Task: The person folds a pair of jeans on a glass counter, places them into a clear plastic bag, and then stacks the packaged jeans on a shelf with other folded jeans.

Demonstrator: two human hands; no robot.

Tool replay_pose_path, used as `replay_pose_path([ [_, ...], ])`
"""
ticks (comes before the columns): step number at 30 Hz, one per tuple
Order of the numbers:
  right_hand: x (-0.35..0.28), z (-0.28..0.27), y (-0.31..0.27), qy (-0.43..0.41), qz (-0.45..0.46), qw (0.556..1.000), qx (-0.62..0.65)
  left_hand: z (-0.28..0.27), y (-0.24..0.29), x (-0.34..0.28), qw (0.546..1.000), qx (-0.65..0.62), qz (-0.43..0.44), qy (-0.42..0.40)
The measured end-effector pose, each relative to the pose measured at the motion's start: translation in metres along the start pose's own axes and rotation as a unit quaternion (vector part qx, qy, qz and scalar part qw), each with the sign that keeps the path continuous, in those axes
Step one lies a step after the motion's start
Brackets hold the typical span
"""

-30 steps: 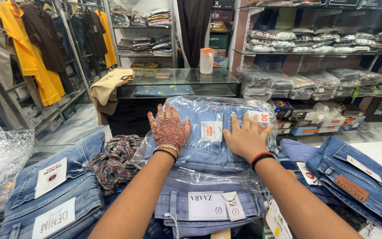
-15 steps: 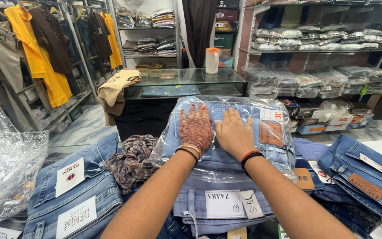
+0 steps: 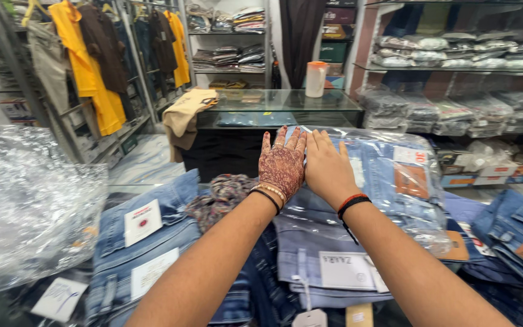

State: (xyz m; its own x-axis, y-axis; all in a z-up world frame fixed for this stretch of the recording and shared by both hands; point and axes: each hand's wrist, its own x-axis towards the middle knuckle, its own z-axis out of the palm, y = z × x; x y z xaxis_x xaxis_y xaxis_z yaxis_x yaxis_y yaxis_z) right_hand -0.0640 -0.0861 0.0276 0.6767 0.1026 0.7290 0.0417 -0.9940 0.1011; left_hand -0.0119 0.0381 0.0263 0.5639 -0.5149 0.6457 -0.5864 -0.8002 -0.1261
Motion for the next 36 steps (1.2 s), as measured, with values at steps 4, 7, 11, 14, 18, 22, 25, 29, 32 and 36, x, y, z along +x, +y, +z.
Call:
replay_pose_path([
  [4, 0.015, 0.002, -0.046, -0.009, -0.020, 1.000, 0.021, -0.014, -0.042, -0.019, 0.999, 0.033, -0.010, 0.007],
  [7, 0.025, 0.008, -0.086, -0.011, -0.028, 0.999, 0.034, -0.023, -0.078, -0.037, 0.998, 0.057, -0.018, -0.018],
  [11, 0.038, 0.021, -0.140, 0.003, -0.053, 0.997, 0.050, -0.035, -0.127, -0.063, 0.996, 0.072, -0.033, -0.041],
  [14, 0.044, 0.035, -0.176, 0.022, -0.072, 0.994, 0.073, -0.039, -0.161, -0.083, 0.994, 0.077, -0.045, -0.058],
  [18, 0.044, 0.052, -0.223, 0.026, -0.073, 0.991, 0.107, -0.041, -0.200, -0.112, 0.992, 0.071, -0.070, -0.077],
  [22, 0.040, 0.070, -0.262, -0.008, -0.050, 0.986, 0.157, -0.040, -0.229, -0.140, 0.989, 0.051, -0.094, -0.099],
  [25, 0.036, 0.085, -0.281, -0.017, -0.063, 0.984, 0.165, -0.035, -0.242, -0.156, 0.983, 0.045, -0.114, -0.135],
  [29, 0.026, 0.100, -0.298, -0.050, -0.063, 0.980, 0.181, -0.026, -0.246, -0.176, 0.976, 0.040, -0.152, -0.153],
  [32, 0.015, 0.101, -0.310, -0.136, -0.017, 0.975, 0.173, -0.024, -0.247, -0.192, 0.957, 0.020, -0.191, -0.217],
  [36, 0.005, 0.098, -0.318, -0.252, 0.027, 0.962, 0.104, -0.022, -0.245, -0.205, 0.927, -0.019, -0.253, -0.275],
])
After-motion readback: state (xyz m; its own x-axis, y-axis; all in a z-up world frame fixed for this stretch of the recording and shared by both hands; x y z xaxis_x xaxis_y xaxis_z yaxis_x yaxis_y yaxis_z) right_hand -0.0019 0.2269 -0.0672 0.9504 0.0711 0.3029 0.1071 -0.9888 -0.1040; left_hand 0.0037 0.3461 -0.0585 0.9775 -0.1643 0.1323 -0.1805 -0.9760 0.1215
